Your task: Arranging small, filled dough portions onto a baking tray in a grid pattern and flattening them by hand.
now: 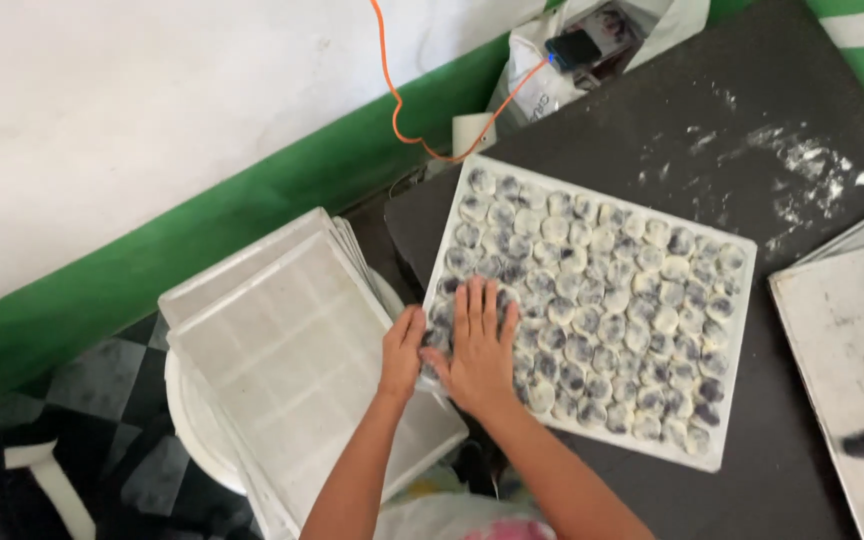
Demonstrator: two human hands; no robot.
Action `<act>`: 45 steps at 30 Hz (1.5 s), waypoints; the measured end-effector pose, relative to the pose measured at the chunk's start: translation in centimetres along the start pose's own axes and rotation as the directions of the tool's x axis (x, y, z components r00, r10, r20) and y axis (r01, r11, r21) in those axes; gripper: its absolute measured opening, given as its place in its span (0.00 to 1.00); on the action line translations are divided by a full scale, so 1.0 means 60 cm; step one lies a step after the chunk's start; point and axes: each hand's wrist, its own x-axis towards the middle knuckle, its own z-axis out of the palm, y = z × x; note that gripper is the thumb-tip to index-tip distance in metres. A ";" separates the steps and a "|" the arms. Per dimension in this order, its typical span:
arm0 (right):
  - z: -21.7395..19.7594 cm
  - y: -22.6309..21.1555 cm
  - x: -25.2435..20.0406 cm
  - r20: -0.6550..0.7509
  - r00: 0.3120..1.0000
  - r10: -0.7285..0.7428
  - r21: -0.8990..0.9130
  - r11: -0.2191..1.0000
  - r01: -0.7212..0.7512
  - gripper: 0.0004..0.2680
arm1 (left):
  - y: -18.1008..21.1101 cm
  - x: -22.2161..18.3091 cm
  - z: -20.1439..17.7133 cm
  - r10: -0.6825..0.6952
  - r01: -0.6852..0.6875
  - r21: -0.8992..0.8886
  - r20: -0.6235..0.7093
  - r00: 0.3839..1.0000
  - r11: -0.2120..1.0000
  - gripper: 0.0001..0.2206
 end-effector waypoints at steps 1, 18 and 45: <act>0.005 0.002 0.008 -0.008 1.000 0.000 -0.002 1.000 0.000 0.37 | 0.013 0.001 0.001 0.008 -0.008 -0.001 0.001 1.000 1.000 0.19; -0.034 0.023 0.099 0.045 0.999 0.017 -0.126 0.992 -0.012 0.29 | 0.115 -0.056 0.001 0.046 -0.041 0.081 -0.058 0.997 0.996 0.15; 0.038 0.230 0.143 0.075 0.959 0.274 -0.128 0.956 -0.264 0.31 | 0.095 -0.054 -0.011 0.169 -0.170 0.306 0.030 0.985 0.937 0.17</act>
